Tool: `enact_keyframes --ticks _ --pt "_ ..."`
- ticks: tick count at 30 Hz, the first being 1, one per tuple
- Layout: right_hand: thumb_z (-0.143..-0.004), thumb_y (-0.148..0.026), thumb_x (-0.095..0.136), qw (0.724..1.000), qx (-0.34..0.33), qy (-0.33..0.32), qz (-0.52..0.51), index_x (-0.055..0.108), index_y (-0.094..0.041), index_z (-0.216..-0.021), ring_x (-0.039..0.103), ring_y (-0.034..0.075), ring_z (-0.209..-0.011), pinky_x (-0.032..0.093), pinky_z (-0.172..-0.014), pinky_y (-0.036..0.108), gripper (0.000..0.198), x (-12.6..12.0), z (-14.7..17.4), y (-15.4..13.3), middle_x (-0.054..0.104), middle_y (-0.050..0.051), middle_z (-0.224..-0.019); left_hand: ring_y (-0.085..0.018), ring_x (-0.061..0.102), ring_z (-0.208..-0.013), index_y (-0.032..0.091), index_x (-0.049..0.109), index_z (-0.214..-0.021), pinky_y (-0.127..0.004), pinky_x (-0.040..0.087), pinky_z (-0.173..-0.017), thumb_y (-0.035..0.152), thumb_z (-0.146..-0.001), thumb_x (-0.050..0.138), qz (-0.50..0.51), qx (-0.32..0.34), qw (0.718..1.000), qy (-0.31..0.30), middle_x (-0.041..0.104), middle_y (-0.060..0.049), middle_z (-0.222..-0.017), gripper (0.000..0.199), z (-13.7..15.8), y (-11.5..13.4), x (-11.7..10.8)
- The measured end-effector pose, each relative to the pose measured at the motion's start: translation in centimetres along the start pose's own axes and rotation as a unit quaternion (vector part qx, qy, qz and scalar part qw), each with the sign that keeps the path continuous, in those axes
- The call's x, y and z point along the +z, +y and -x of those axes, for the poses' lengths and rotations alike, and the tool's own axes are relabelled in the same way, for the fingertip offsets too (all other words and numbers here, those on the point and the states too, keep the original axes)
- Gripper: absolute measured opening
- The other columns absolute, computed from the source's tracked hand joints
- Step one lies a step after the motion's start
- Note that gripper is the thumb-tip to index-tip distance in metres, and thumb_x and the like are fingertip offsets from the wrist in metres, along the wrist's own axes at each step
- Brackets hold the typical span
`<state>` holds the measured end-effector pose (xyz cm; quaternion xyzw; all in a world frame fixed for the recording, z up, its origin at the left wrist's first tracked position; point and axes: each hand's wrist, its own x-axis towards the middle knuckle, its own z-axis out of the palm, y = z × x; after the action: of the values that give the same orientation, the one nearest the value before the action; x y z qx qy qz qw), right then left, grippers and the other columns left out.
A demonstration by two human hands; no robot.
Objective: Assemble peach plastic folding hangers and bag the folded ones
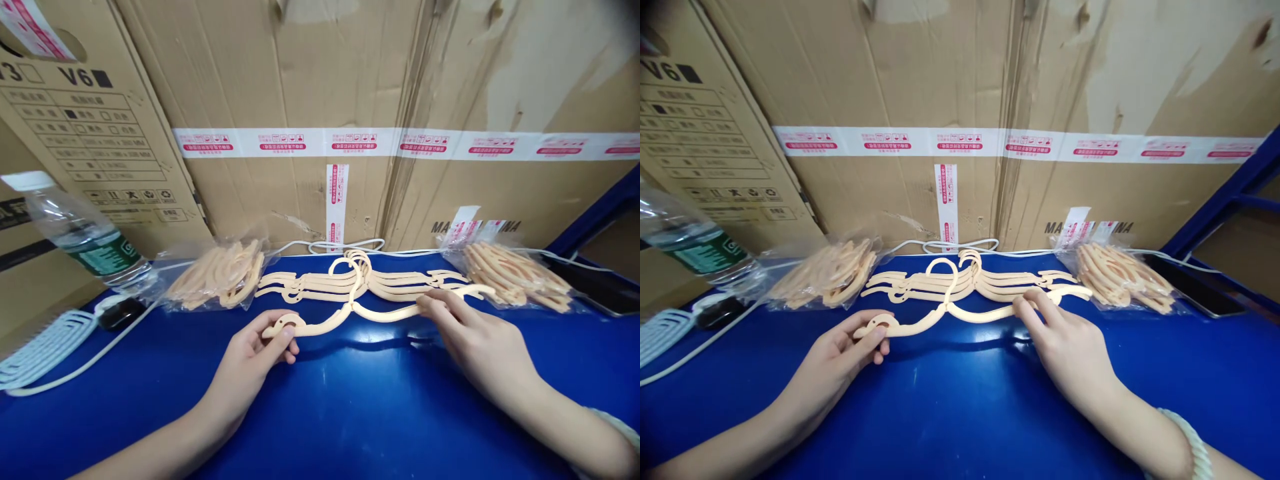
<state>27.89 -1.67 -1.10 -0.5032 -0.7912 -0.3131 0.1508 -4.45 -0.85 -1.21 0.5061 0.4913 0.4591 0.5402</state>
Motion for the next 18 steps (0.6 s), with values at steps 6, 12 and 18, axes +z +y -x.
enact_keyframes --ticks 6,12,18 --pt "-0.095 -0.014 0.041 0.975 0.059 0.070 -0.202 0.056 -0.027 -0.119 0.069 0.027 -0.095 0.058 -0.059 0.033 0.031 0.6 0.0 -0.6 0.052 0.014 -0.134 -0.015 0.065 -0.081 0.019 0.067 -0.100 -0.025 0.056 -0.076 0.044 -0.079 0.076 0.037 -0.009 0.999 0.031 0.068 -0.001 -0.087 0.035 -0.1 -0.3 0.0" --pt "-0.092 -0.040 0.063 0.816 0.193 0.003 -0.544 0.060 -0.025 -0.111 0.071 0.021 -0.085 0.062 -0.072 0.033 0.024 1.4 -0.5 -1.5 0.069 0.008 -0.107 -0.013 0.065 -0.082 0.019 0.068 -0.098 -0.021 0.057 -0.080 0.045 -0.072 0.083 0.074 -0.016 0.996 0.049 0.069 0.001 -0.087 0.040 -0.1 0.0 0.2" --pt "-0.085 -0.052 0.069 0.706 0.309 -0.014 -0.637 0.069 -0.025 -0.107 0.067 0.023 -0.086 0.058 -0.075 0.034 0.035 1.2 -0.8 -1.1 0.071 0.006 -0.095 -0.013 0.067 -0.080 0.017 0.064 -0.105 -0.021 0.058 -0.074 0.040 -0.069 0.085 0.071 -0.031 0.995 0.058 0.073 -0.001 -0.089 0.047 0.1 0.2 0.6"
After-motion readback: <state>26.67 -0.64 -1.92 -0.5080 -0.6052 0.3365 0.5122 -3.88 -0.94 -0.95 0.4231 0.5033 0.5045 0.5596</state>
